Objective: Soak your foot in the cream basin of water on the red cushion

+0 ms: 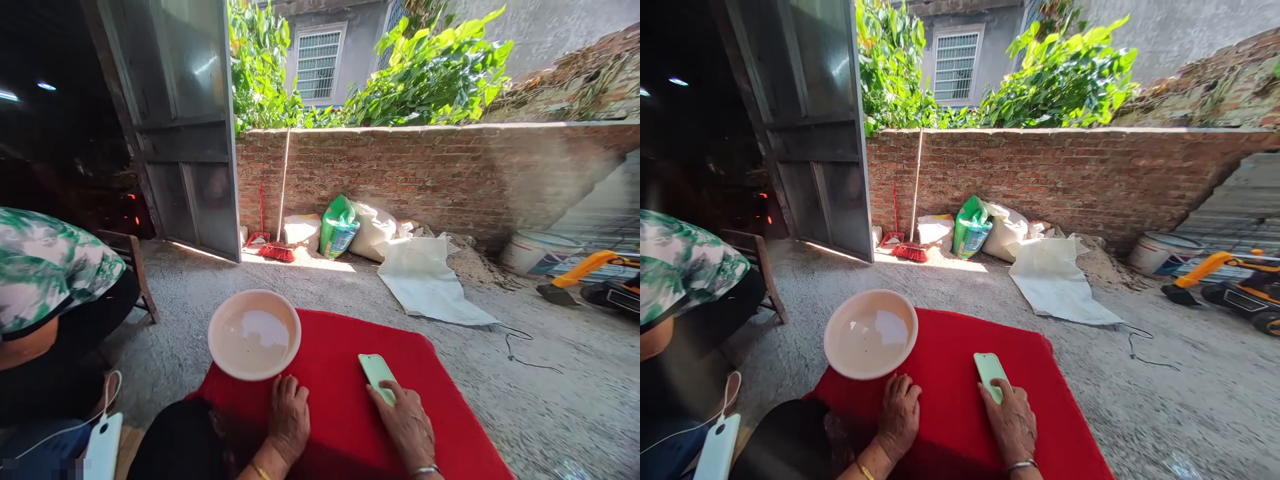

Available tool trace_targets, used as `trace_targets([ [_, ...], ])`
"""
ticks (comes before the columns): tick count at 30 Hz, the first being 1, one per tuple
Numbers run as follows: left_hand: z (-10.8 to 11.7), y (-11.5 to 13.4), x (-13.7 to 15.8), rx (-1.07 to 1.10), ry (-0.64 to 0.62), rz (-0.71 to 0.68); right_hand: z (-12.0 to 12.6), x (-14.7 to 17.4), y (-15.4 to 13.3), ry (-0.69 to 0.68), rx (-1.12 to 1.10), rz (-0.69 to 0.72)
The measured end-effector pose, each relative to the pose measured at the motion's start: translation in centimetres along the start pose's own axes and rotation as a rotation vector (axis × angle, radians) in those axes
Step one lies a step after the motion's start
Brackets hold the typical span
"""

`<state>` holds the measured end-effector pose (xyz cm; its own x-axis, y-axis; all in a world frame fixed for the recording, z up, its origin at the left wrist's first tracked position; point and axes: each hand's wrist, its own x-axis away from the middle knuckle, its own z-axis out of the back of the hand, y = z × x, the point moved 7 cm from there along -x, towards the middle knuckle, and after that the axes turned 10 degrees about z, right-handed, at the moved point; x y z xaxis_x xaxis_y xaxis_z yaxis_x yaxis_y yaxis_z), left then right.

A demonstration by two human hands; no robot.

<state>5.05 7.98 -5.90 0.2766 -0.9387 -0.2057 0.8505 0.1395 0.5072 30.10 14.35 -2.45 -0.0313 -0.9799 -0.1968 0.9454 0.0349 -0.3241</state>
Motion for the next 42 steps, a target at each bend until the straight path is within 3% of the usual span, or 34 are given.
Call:
trace_targets([
  [6,-0.4,-0.3,-0.1,-0.002,0.068,-0.029,-2.6,0.6,-8.5,0.054,-0.038,0.353],
  [9,-0.5,-0.3,0.0,-0.007,0.059,-0.031,-3.1,-0.1,-10.1,0.015,-0.001,0.420],
  [12,-0.4,-0.1,0.0,-0.023,0.041,-0.023,-2.6,-1.4,-7.8,-0.041,0.067,0.291],
  [16,-0.3,0.2,0.0,-0.042,-0.008,-0.004,-1.1,-2.3,-1.7,-0.056,0.084,0.021],
  [19,-0.3,0.2,0.0,-0.060,-0.002,-0.004,-0.3,-1.7,1.2,-0.024,0.055,-0.062],
  [22,-0.4,0.1,0.0,-0.055,0.053,-0.033,-0.6,-0.8,1.2,0.003,0.018,-0.025],
  [28,-0.4,-0.3,0.1,-0.016,0.176,-0.082,-3.0,0.7,-4.2,0.052,-0.130,0.220],
  [33,-0.3,-0.1,0.1,-0.030,0.129,-0.050,-4.0,0.5,-6.8,0.048,-0.126,0.317],
  [36,-0.3,0.1,0.1,-0.044,0.044,-0.021,-3.4,-0.5,-5.6,0.021,-0.072,0.247],
  [42,0.1,0.6,0.0,-0.067,-0.021,-0.014,-0.9,-1.8,0.4,0.003,0.040,-0.036],
])
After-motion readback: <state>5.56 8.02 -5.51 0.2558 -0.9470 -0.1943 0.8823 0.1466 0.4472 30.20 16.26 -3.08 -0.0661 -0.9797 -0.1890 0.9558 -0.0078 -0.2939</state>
